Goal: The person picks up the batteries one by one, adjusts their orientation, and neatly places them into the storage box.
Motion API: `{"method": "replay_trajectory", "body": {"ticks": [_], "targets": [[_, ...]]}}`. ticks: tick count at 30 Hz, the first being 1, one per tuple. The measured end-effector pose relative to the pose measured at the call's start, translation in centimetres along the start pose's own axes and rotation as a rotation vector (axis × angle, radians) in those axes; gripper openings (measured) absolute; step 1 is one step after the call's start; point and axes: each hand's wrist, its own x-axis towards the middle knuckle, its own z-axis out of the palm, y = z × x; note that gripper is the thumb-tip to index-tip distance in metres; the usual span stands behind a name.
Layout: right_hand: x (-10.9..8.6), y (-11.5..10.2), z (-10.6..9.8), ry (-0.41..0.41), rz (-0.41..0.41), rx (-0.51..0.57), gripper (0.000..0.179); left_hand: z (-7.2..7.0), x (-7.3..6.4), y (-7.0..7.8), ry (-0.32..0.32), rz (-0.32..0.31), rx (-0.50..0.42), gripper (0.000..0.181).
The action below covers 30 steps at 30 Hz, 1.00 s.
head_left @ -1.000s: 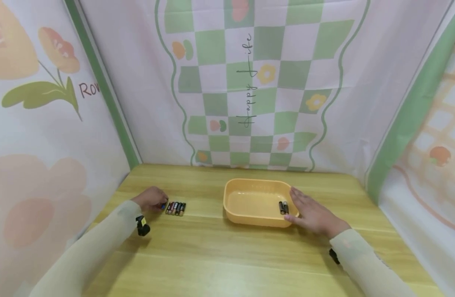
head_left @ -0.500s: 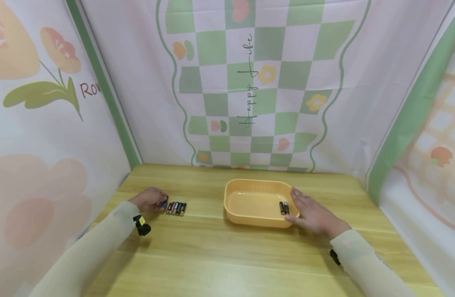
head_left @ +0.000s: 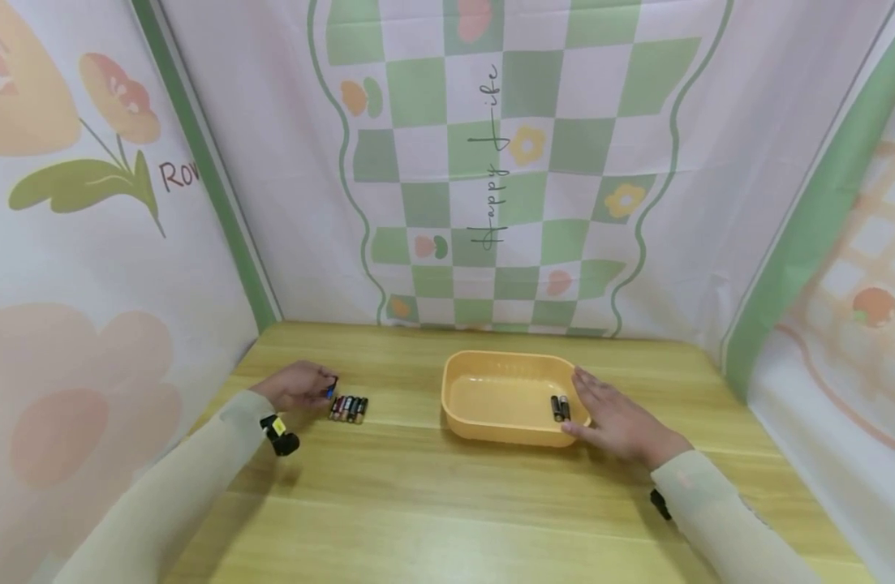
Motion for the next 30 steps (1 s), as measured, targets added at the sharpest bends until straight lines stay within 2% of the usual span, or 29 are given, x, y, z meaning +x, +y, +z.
{"method": "replay_trajectory", "body": {"ticks": [6, 14, 17, 22, 30], "targets": [[-0.1, -0.1, 0.1, 0.001, 0.004, 0.015, 0.092, 0.3, 0.1, 0.5, -0.011, -0.010, -0.067, 0.037], [-0.1, -0.3, -0.2, -0.004, 0.007, 0.013, 0.092, 0.6, 0.2, 1.4, -0.065, 0.060, -0.136, 0.037], [-0.1, -0.3, -0.1, 0.001, 0.008, 0.011, 0.092, 0.8, 0.1, 1.8, -0.082, 0.071, -0.153, 0.030], [0.0, -0.3, -0.1, 0.009, 0.003, 0.021, 0.092, 1.0, -0.2, 2.2, -0.146, 0.095, -0.172, 0.013], [-0.1, -0.3, 0.0, 0.007, 0.009, 0.024, 0.091, 1.6, -0.1, 2.7, -0.175, 0.099, -0.211, 0.016]]}}
